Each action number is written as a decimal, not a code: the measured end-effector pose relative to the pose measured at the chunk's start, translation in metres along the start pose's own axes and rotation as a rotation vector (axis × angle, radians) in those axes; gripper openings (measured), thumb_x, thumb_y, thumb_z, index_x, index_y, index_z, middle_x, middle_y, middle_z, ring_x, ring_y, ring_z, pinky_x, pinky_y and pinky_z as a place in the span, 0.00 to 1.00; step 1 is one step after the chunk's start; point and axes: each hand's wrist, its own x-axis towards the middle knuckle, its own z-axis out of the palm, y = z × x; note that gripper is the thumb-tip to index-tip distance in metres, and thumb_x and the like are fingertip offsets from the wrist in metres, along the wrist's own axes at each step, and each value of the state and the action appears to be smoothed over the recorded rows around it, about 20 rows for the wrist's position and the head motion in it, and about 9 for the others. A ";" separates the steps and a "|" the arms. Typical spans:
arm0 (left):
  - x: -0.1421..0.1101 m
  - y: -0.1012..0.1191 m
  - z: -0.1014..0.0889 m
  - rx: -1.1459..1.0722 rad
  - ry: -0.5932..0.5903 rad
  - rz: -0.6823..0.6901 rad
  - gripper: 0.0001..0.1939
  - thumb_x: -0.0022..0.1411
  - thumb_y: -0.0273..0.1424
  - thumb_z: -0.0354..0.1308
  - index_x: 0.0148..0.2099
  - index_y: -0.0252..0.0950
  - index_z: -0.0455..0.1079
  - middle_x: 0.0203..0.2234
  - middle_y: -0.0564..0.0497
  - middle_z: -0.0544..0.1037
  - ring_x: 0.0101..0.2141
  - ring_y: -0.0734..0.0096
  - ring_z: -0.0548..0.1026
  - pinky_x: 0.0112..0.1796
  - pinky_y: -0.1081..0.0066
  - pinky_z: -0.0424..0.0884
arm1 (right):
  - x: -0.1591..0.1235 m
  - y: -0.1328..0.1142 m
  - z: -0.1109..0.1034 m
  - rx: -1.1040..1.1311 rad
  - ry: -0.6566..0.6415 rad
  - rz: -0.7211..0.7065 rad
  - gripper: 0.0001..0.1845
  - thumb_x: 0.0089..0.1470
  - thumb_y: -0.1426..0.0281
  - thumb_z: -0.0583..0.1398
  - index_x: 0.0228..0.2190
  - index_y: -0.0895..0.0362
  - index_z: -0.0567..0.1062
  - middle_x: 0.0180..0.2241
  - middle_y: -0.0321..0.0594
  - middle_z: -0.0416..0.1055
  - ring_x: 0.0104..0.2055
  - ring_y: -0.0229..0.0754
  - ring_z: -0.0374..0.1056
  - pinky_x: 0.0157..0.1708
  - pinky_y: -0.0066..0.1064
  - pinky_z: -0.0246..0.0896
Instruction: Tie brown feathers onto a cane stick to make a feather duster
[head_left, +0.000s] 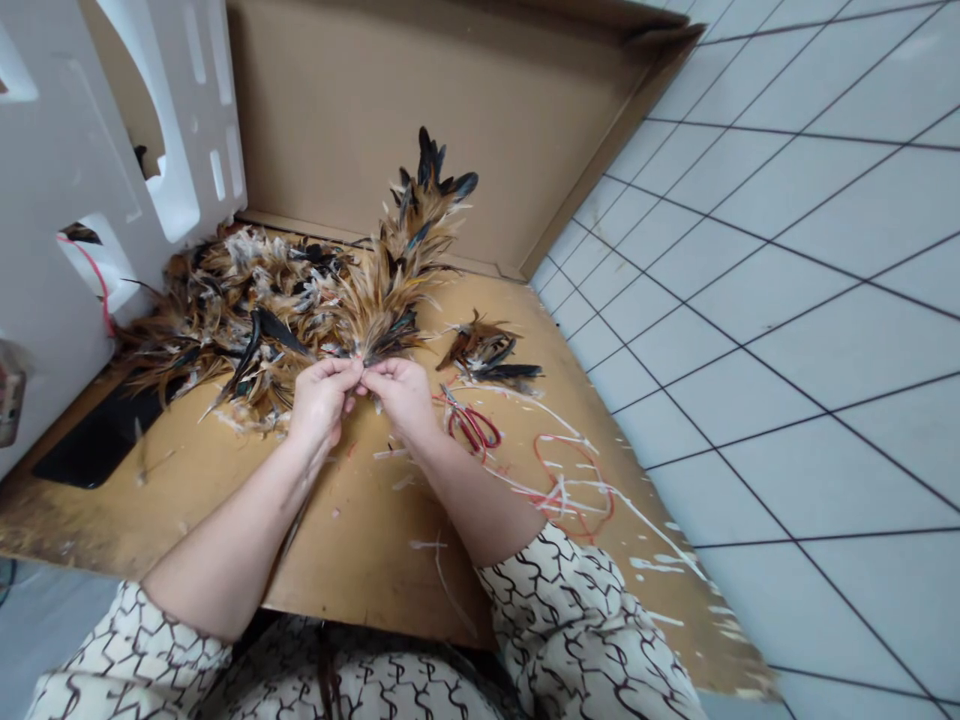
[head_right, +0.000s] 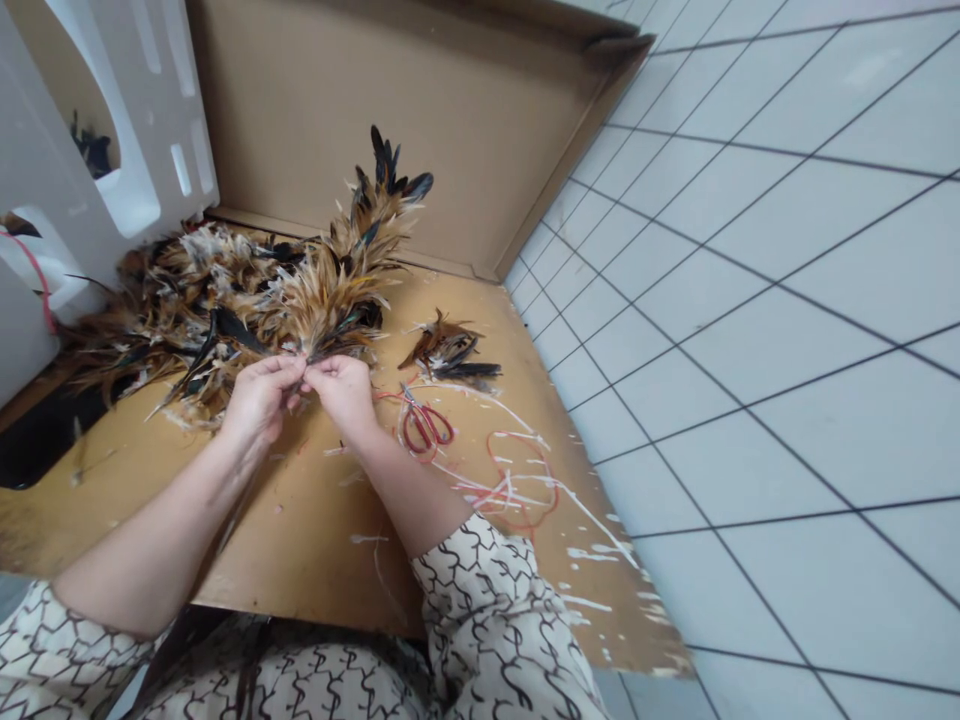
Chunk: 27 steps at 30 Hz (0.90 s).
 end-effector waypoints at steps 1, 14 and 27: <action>0.000 0.000 0.000 0.000 0.002 -0.009 0.06 0.36 0.24 0.63 0.17 0.31 0.68 0.09 0.54 0.67 0.11 0.82 0.62 0.12 0.82 0.49 | 0.001 0.001 -0.001 0.004 -0.009 -0.004 0.06 0.32 0.72 0.62 0.13 0.58 0.69 0.13 0.31 0.66 0.16 0.30 0.59 0.20 0.24 0.55; 0.005 0.009 -0.005 -0.061 -0.026 -0.090 0.07 0.45 0.18 0.58 0.19 0.29 0.66 0.13 0.50 0.70 0.13 0.83 0.61 0.12 0.84 0.49 | 0.012 0.000 -0.019 -0.074 0.165 -0.272 0.07 0.39 0.67 0.61 0.19 0.56 0.67 0.18 0.30 0.64 0.22 0.32 0.57 0.27 0.27 0.56; 0.006 0.010 -0.007 -0.053 -0.052 -0.098 0.06 0.44 0.21 0.62 0.20 0.29 0.67 0.13 0.51 0.69 0.13 0.84 0.60 0.11 0.84 0.48 | 0.011 0.006 -0.014 -0.076 -0.147 -0.131 0.08 0.40 0.66 0.60 0.18 0.57 0.69 0.17 0.30 0.64 0.21 0.31 0.57 0.26 0.26 0.54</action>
